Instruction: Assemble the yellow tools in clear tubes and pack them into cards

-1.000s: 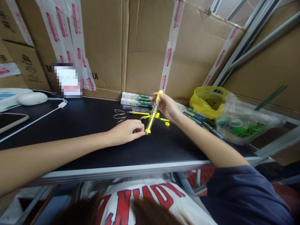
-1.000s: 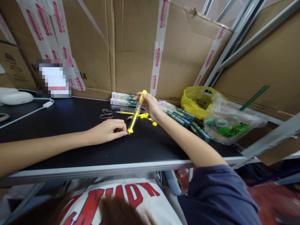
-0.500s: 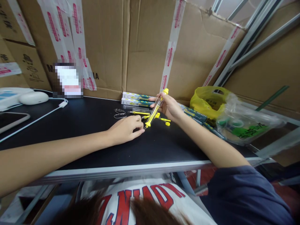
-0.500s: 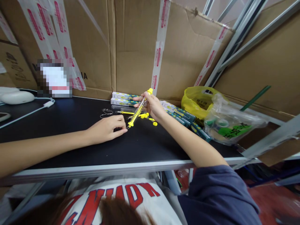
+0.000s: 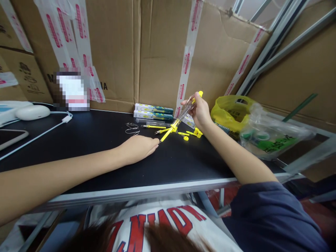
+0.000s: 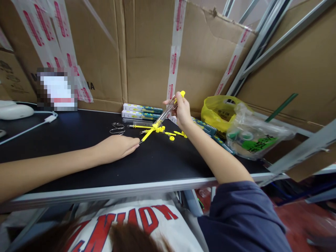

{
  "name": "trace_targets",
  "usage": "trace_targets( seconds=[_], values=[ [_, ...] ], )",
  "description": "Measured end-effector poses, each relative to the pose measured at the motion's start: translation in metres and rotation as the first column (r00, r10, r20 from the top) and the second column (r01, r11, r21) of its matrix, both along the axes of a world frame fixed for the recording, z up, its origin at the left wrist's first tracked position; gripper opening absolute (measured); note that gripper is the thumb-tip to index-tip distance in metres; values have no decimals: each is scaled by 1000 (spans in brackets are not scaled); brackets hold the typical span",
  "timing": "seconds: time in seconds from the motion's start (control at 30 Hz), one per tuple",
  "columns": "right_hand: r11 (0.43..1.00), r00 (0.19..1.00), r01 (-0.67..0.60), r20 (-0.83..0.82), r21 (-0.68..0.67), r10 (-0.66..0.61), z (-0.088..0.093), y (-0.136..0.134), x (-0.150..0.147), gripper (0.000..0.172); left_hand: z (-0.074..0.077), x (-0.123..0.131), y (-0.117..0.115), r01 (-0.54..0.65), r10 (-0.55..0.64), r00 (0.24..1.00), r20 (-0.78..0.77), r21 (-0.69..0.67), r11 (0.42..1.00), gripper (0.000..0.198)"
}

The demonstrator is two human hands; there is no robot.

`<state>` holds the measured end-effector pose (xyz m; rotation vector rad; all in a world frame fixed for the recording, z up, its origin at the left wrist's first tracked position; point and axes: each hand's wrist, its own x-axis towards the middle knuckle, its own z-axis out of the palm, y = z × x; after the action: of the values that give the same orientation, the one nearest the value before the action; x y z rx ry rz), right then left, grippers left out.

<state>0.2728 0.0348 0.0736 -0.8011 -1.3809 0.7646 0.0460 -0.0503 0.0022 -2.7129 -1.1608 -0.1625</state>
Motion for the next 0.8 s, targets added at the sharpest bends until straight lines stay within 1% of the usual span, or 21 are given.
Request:
trace_targets(
  seconds=[0.07, 0.2, 0.3, 0.37, 0.5, 0.57, 0.7, 0.8],
  values=[
    [1000, 1000, -5, -3, -7, 5, -1, -2, -2, 48, 0, 1, -1, -14, 14, 1000, -10, 9, 1000, 32],
    [989, 988, -146, 44, -17, 147, -12, -17, -20, 48, 1, 2, -3, -26, 27, 999, -34, 29, 999, 33],
    [980, 979, -198, 51, -21, 199, -16, -25, -27, 47, 1, 2, -3, -23, 25, 998, -51, 36, 999, 33],
    [981, 981, -190, 43, -27, 191, -13, -23, -24, 47, 0, 0, -2, -6, 7, 999, -53, 29, 1000, 32],
    [995, 995, -95, -17, 4, 95, -1, -9, -6, 46, -1, -2, 2, 41, -41, 998, -56, 1, 999, 29],
    [996, 996, -86, -38, 19, 86, 2, -5, -1, 46, -2, -3, 3, 53, -53, 998, -32, -3, 999, 27],
    [989, 989, -149, 15, -7, 149, -5, -14, -10, 46, -3, -2, 3, 57, -57, 997, 42, 8, 998, 25],
    [983, 981, -182, 58, -26, 183, -14, -27, -24, 45, -3, -2, 2, 45, -45, 999, 11, 27, 999, 27]
  ],
)
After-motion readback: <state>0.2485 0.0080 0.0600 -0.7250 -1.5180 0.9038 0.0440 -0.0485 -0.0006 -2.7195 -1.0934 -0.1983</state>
